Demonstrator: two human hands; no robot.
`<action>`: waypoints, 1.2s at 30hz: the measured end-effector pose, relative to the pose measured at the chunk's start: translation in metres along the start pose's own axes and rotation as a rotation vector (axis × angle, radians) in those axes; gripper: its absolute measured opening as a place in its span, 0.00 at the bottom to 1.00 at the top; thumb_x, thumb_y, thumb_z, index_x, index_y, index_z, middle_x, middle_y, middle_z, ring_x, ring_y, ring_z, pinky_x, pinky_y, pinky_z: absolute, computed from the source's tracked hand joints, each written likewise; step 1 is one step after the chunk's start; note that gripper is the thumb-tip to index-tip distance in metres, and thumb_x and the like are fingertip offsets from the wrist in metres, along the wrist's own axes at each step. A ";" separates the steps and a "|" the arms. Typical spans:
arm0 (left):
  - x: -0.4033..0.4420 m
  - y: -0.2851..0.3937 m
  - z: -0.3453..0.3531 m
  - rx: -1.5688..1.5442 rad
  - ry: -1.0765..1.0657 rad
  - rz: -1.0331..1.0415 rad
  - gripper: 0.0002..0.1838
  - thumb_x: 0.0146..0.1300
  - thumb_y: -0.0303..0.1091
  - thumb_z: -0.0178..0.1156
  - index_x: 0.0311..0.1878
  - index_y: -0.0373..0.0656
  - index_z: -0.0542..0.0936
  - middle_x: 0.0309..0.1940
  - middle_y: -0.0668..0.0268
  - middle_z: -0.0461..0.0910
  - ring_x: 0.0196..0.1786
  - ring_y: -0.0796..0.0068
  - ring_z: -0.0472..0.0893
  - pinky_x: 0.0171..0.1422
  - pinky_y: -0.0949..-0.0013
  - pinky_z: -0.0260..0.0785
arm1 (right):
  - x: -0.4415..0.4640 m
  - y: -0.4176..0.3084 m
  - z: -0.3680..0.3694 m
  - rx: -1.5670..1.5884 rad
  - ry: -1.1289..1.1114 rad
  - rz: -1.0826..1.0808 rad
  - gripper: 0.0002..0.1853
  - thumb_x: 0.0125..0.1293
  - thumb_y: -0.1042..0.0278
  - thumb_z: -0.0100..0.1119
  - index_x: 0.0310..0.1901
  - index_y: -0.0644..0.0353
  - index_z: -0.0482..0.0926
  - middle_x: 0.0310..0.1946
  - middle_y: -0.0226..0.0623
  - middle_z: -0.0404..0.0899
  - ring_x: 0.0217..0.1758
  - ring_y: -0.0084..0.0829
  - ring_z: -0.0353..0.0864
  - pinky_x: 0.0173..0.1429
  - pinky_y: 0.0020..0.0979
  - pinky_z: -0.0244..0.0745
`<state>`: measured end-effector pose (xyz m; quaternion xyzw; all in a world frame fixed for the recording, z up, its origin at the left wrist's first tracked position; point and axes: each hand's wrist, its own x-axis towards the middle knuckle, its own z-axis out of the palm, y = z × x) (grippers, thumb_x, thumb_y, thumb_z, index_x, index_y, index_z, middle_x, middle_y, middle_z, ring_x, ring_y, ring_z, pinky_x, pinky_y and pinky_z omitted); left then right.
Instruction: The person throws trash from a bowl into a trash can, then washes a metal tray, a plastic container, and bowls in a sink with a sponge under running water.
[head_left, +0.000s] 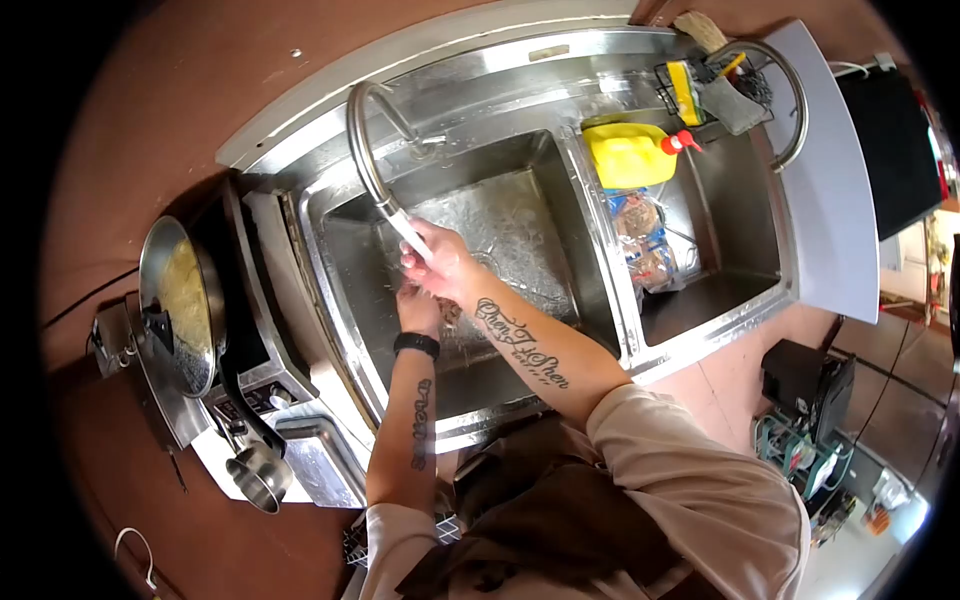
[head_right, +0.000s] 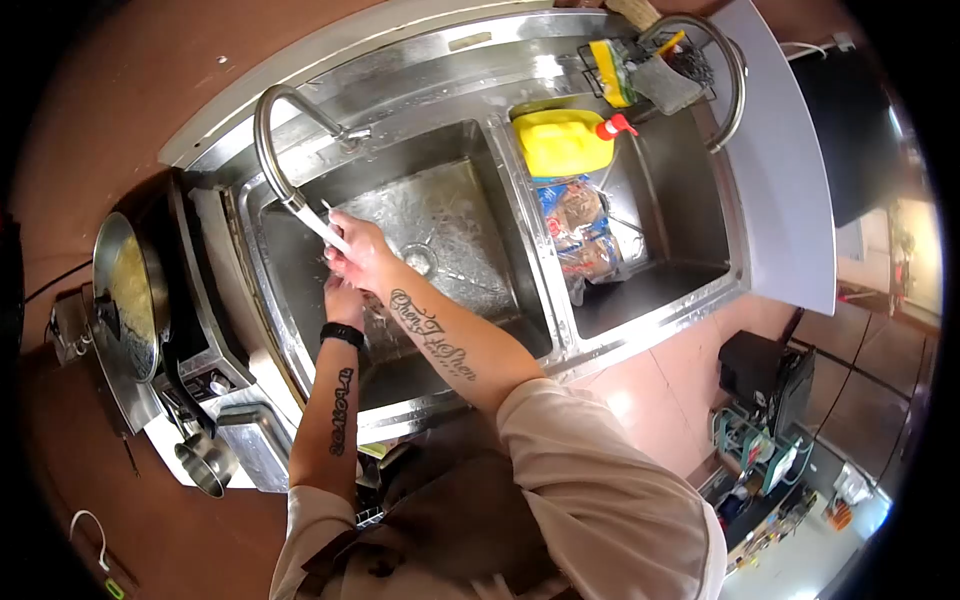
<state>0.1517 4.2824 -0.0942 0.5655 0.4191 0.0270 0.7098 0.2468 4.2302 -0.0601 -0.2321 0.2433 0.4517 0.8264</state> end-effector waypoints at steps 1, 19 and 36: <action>0.000 -0.004 -0.004 -0.031 0.025 0.013 0.14 0.68 0.23 0.54 0.56 0.35 0.77 0.50 0.61 0.82 0.51 0.73 0.80 0.54 0.70 0.74 | -0.002 0.002 0.000 0.077 0.030 0.002 0.08 0.74 0.62 0.54 0.36 0.54 0.75 0.22 0.29 0.69 0.21 0.25 0.68 0.23 0.26 0.64; -0.005 -0.009 -0.008 0.419 -0.110 0.346 0.17 0.70 0.31 0.56 0.59 0.34 0.76 0.44 0.56 0.85 0.47 0.67 0.83 0.52 0.64 0.73 | -0.044 -0.023 0.001 -1.826 0.371 -0.176 0.34 0.65 0.48 0.57 0.64 0.67 0.67 0.62 0.59 0.69 0.61 0.58 0.75 0.63 0.46 0.74; -0.049 -0.062 -0.085 0.634 -0.071 0.334 0.38 0.63 0.30 0.64 0.75 0.43 0.60 0.68 0.50 0.68 0.68 0.54 0.71 0.74 0.53 0.61 | -0.068 0.018 -0.145 -1.062 0.250 -0.294 0.17 0.62 0.71 0.56 0.52 0.65 0.81 0.39 0.44 0.86 0.41 0.31 0.83 0.49 0.32 0.77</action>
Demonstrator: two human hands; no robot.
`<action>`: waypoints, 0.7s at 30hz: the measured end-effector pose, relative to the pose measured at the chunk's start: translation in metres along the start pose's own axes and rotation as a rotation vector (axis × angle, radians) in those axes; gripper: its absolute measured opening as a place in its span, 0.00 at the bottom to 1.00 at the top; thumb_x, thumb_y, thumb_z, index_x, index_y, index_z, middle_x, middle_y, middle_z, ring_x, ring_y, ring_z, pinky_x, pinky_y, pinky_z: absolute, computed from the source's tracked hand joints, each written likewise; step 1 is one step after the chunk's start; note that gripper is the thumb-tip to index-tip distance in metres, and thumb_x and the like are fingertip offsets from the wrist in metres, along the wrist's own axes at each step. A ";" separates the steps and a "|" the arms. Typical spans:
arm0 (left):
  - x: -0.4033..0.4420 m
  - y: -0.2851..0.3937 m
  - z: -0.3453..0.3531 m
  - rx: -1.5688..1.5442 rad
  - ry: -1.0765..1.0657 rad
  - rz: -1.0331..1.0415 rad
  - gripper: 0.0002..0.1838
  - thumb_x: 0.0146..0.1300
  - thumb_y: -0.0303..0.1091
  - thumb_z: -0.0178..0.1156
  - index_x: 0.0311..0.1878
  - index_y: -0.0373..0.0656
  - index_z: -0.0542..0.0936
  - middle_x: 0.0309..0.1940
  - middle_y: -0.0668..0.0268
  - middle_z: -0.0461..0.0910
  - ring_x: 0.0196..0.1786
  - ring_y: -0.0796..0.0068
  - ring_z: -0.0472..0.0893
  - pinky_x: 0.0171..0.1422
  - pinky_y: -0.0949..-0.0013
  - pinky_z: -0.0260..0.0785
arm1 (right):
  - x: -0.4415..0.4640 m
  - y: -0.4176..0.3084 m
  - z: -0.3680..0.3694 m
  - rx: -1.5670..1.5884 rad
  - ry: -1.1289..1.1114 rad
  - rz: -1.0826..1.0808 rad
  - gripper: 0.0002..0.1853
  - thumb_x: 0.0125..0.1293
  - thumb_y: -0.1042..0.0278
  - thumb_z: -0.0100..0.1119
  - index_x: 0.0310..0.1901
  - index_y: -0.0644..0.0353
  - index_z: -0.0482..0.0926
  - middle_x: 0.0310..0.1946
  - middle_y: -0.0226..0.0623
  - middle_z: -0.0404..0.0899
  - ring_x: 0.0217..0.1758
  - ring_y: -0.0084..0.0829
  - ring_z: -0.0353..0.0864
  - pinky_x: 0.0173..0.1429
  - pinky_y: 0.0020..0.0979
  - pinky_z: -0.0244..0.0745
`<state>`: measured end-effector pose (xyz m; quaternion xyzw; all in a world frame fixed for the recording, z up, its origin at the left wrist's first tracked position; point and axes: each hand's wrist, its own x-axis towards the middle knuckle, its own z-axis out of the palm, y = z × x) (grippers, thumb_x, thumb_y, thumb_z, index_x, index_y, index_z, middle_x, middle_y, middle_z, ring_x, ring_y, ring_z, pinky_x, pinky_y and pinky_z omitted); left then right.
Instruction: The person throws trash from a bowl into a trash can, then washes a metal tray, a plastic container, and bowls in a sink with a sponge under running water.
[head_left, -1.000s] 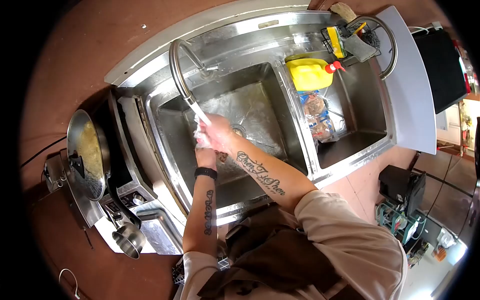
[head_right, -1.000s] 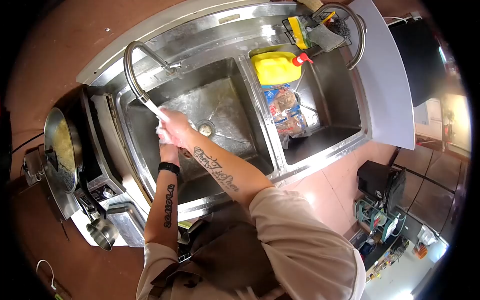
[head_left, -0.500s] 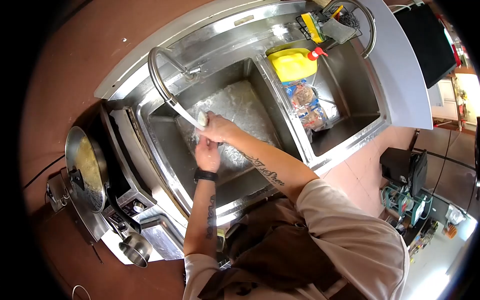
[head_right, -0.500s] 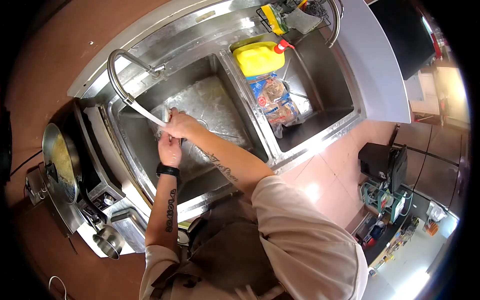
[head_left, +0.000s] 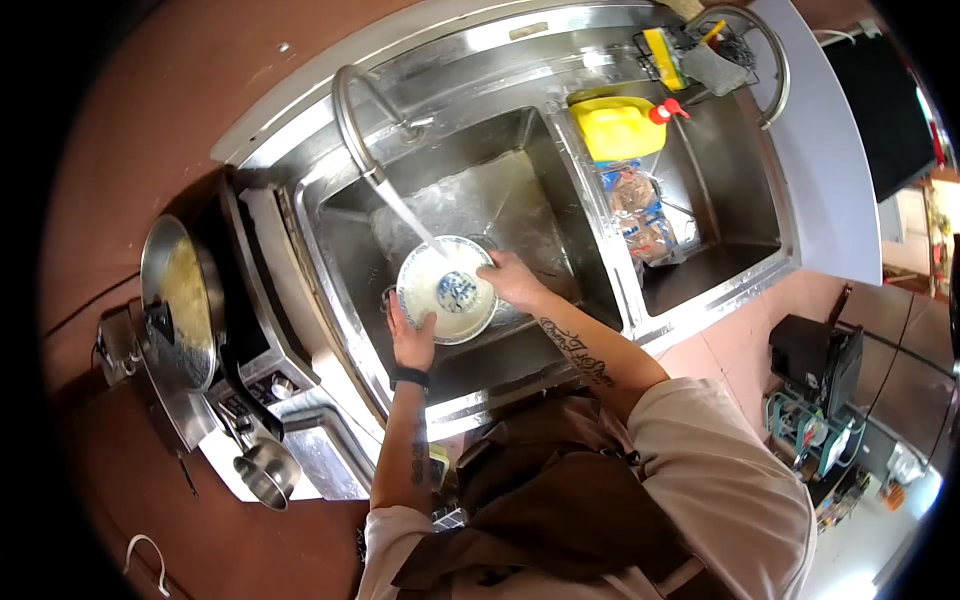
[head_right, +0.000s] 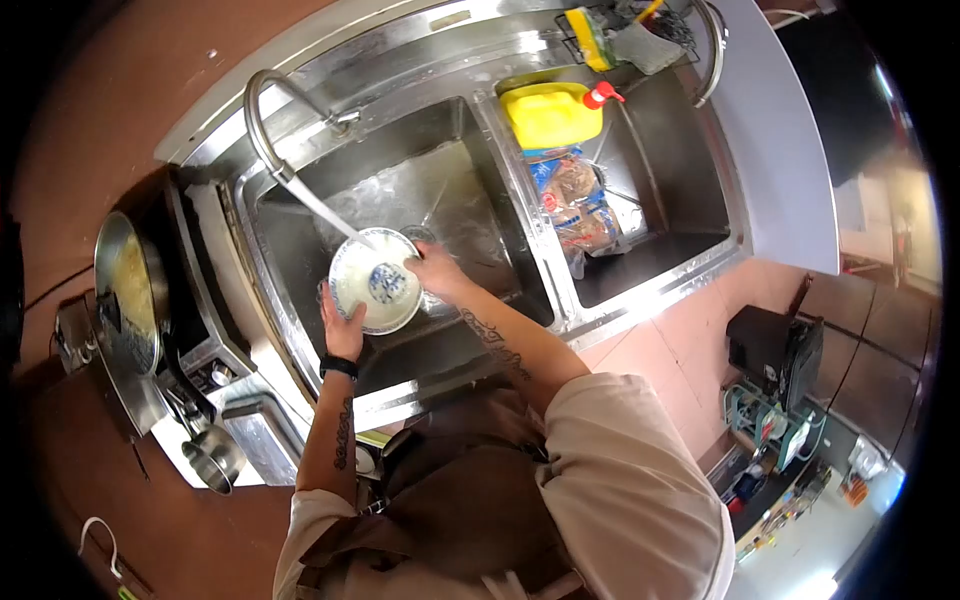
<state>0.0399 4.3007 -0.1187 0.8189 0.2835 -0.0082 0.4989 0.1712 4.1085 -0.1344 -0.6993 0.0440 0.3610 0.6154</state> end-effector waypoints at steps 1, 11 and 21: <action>0.000 -0.006 -0.002 -0.313 0.010 -0.215 0.40 0.62 0.27 0.64 0.76 0.43 0.57 0.68 0.50 0.68 0.68 0.55 0.71 0.72 0.54 0.64 | 0.001 -0.003 0.005 0.045 0.035 0.006 0.16 0.62 0.71 0.57 0.51 0.66 0.82 0.38 0.43 0.86 0.39 0.30 0.82 0.46 0.32 0.76; -0.019 0.026 0.021 -0.783 0.002 -0.361 0.24 0.63 0.23 0.59 0.64 0.40 0.70 0.51 0.61 0.81 0.47 0.72 0.83 0.45 0.71 0.78 | 0.001 0.033 0.002 0.497 0.185 0.155 0.17 0.62 0.74 0.63 0.51 0.72 0.79 0.42 0.43 0.84 0.39 0.31 0.83 0.43 0.33 0.78; 0.007 -0.001 0.051 -0.867 -0.047 -0.486 0.19 0.65 0.35 0.64 0.55 0.38 0.75 0.41 0.60 0.83 0.39 0.67 0.84 0.40 0.64 0.80 | 0.016 0.007 -0.022 0.433 0.151 -0.036 0.15 0.68 0.77 0.55 0.55 0.70 0.76 0.47 0.41 0.83 0.45 0.31 0.82 0.52 0.31 0.76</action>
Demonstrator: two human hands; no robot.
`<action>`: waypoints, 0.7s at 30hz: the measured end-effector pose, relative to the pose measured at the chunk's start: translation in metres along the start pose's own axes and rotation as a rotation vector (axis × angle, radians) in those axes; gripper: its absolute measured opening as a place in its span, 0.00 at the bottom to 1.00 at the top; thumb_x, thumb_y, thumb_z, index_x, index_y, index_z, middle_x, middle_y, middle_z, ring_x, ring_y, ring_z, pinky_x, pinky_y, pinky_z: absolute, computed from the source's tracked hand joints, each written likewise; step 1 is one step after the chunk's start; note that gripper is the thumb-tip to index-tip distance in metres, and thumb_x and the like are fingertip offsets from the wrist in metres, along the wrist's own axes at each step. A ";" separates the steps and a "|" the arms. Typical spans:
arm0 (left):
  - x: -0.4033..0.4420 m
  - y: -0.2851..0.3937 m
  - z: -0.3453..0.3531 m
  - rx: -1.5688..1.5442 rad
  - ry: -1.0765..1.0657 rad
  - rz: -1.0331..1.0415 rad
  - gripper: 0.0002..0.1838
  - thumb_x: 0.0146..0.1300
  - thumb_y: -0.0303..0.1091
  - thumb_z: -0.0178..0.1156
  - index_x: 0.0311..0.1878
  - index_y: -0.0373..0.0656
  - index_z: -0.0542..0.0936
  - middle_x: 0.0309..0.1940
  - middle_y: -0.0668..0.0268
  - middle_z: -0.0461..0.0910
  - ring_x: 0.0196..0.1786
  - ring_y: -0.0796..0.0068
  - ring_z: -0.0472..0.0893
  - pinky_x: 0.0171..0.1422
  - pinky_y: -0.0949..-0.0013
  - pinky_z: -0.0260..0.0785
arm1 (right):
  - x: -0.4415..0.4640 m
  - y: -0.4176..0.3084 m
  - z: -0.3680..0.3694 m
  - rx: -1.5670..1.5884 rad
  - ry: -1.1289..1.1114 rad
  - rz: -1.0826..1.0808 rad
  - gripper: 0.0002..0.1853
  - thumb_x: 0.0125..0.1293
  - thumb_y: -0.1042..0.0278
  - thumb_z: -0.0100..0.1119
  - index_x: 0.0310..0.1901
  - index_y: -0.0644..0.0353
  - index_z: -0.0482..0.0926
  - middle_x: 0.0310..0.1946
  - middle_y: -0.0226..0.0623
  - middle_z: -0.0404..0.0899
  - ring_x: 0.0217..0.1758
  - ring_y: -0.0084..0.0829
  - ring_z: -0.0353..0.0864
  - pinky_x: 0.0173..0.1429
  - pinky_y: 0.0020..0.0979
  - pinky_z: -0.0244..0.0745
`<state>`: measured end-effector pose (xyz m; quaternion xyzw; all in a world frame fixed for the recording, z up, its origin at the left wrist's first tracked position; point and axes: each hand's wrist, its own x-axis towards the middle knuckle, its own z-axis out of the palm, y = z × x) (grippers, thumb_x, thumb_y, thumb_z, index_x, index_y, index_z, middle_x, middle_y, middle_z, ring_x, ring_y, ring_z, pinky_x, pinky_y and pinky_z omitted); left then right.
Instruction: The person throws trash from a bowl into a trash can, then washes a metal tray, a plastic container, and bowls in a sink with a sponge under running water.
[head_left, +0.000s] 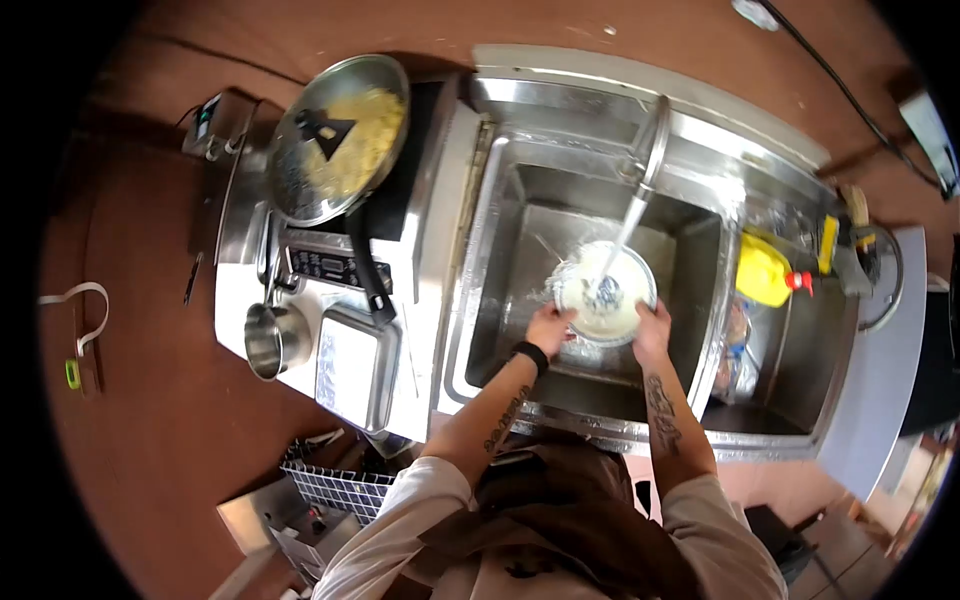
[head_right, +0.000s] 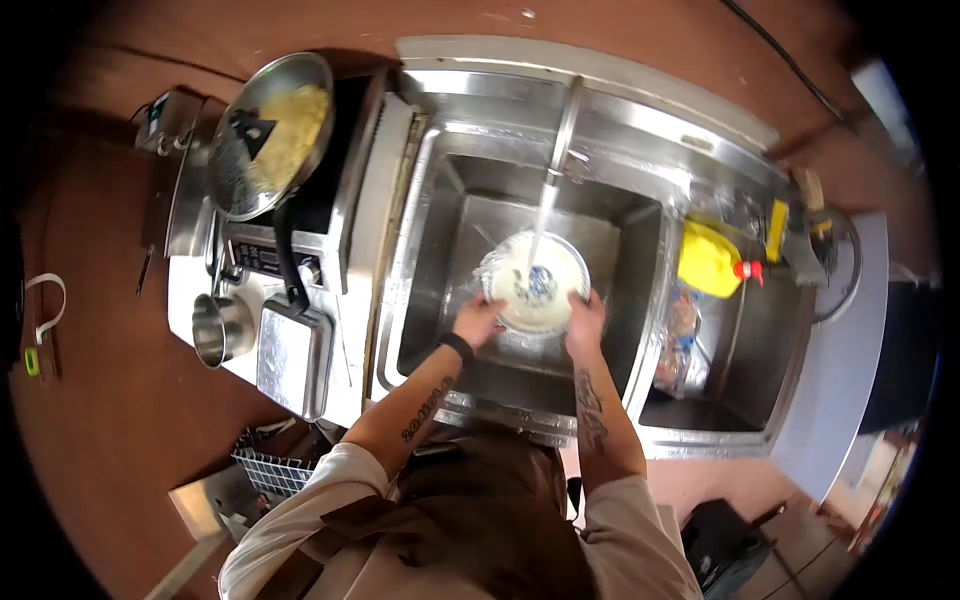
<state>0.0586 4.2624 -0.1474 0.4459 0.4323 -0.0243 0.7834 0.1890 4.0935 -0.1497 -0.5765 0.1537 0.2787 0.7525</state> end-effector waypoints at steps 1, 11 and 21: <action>0.003 -0.011 -0.001 0.227 -0.006 0.087 0.22 0.63 0.35 0.64 0.58 0.38 0.75 0.44 0.58 0.83 0.44 0.65 0.84 0.47 0.64 0.79 | 0.002 0.014 -0.020 -0.008 0.019 0.041 0.17 0.67 0.78 0.54 0.57 0.70 0.74 0.48 0.42 0.82 0.46 0.32 0.82 0.53 0.32 0.77; -0.011 0.010 -0.014 0.572 0.035 0.077 0.21 0.63 0.40 0.59 0.41 0.25 0.82 0.34 0.46 0.85 0.30 0.60 0.87 0.36 0.61 0.80 | -0.002 0.020 0.014 -0.132 0.014 -0.072 0.18 0.66 0.81 0.56 0.57 0.64 0.74 0.48 0.39 0.81 0.47 0.34 0.81 0.53 0.35 0.77; -0.004 -0.039 -0.023 0.718 0.293 0.151 0.22 0.59 0.37 0.59 0.53 0.32 0.79 0.46 0.41 0.82 0.52 0.44 0.82 0.58 0.52 0.74 | -0.036 0.029 0.005 -0.191 -0.088 0.048 0.23 0.65 0.78 0.54 0.63 0.69 0.71 0.55 0.43 0.78 0.52 0.36 0.80 0.58 0.36 0.76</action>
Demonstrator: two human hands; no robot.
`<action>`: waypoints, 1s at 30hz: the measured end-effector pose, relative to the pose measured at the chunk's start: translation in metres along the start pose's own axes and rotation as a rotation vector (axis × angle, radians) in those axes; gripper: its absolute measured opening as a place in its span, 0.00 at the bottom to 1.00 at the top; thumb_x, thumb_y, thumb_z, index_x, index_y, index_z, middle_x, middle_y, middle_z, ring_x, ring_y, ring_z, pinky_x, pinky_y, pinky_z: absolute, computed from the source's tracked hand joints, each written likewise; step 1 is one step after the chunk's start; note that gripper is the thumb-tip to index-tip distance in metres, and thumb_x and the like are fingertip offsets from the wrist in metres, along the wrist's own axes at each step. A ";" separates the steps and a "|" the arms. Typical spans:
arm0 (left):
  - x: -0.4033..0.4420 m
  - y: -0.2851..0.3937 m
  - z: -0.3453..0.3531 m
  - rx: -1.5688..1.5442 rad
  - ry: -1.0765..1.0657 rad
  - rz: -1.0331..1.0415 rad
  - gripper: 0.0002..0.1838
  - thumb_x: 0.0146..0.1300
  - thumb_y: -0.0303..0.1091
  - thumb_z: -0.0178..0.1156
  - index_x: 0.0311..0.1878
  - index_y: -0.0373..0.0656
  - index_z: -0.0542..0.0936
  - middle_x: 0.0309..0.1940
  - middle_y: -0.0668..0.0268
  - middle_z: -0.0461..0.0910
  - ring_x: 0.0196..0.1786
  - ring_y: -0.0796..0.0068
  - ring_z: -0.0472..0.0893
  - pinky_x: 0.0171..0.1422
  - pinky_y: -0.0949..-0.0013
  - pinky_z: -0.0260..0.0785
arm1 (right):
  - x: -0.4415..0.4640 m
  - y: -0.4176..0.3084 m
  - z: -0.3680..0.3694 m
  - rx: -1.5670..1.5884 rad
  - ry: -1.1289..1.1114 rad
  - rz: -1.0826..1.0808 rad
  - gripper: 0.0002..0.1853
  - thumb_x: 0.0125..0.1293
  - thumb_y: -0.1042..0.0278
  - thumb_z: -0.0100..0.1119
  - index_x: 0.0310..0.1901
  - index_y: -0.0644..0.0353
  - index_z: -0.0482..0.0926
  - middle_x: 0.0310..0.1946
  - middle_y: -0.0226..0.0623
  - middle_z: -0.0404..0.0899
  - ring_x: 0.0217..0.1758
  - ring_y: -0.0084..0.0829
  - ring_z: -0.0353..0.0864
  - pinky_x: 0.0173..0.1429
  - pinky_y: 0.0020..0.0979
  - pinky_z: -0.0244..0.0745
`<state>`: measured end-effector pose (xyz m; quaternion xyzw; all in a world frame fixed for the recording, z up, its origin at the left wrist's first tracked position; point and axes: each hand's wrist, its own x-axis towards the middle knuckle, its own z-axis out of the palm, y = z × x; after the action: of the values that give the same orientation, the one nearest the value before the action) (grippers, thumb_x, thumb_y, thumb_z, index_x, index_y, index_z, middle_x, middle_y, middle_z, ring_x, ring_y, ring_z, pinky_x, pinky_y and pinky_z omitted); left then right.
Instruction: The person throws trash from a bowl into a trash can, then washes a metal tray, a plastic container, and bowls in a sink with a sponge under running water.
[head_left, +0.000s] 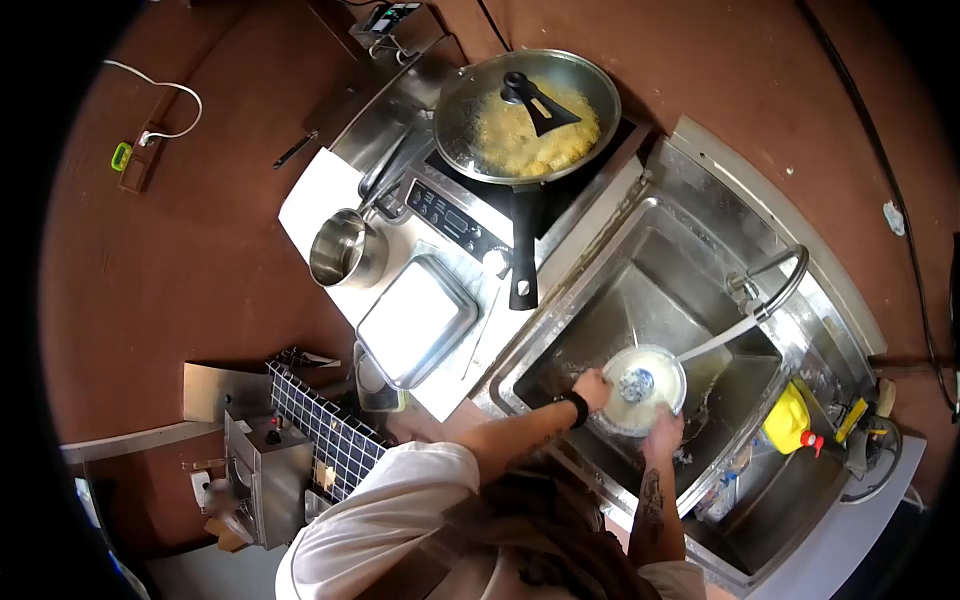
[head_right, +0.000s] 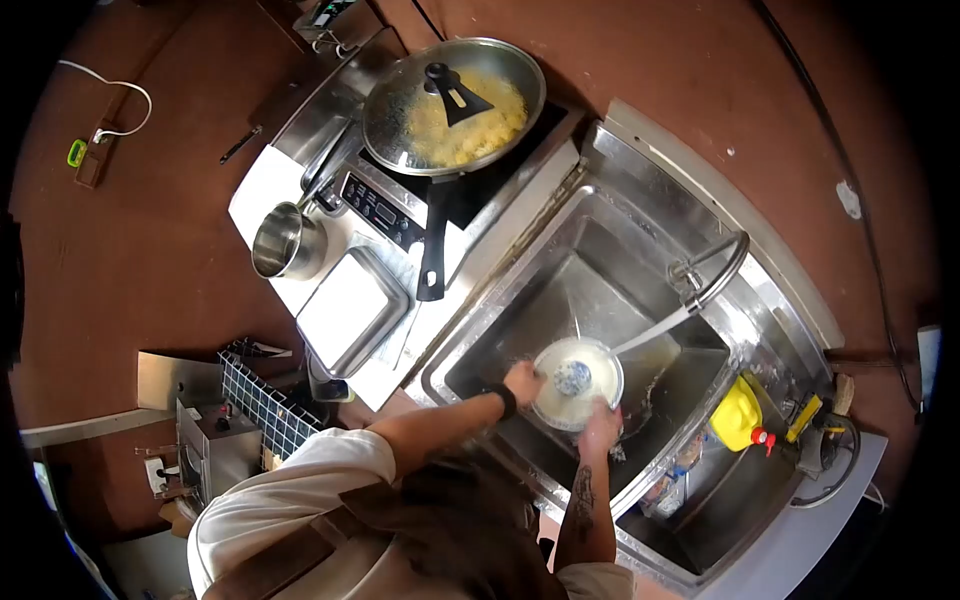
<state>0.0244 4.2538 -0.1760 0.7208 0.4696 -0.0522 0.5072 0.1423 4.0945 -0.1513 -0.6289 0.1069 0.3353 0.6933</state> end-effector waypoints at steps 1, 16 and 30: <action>-0.007 0.012 -0.013 -0.114 0.046 -0.083 0.24 0.60 0.42 0.61 0.49 0.27 0.80 0.43 0.38 0.82 0.49 0.42 0.82 0.55 0.52 0.75 | 0.011 -0.005 -0.001 -0.094 -0.044 -0.002 0.20 0.67 0.76 0.55 0.60 0.70 0.74 0.51 0.42 0.81 0.50 0.32 0.81 0.55 0.33 0.75; 0.014 -0.002 -0.010 -0.317 0.003 0.218 0.18 0.62 0.28 0.58 0.55 0.36 0.78 0.40 0.56 0.85 0.39 0.62 0.86 0.44 0.62 0.78 | 0.011 0.002 -0.005 0.038 0.140 0.059 0.21 0.62 0.78 0.59 0.57 0.66 0.73 0.46 0.42 0.82 0.44 0.35 0.83 0.46 0.34 0.79; -0.005 0.013 -0.037 -0.322 -0.254 -0.011 0.20 0.64 0.39 0.64 0.54 0.36 0.79 0.34 0.59 0.84 0.35 0.74 0.84 0.36 0.69 0.76 | 0.033 0.024 -0.007 0.012 -0.034 0.141 0.20 0.61 0.79 0.60 0.55 0.60 0.73 0.41 0.38 0.82 0.34 0.33 0.84 0.25 0.29 0.76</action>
<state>0.0162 4.2786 -0.1470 0.6155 0.4082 -0.0699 0.6705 0.1551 4.0990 -0.1906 -0.6098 0.1411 0.3934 0.6734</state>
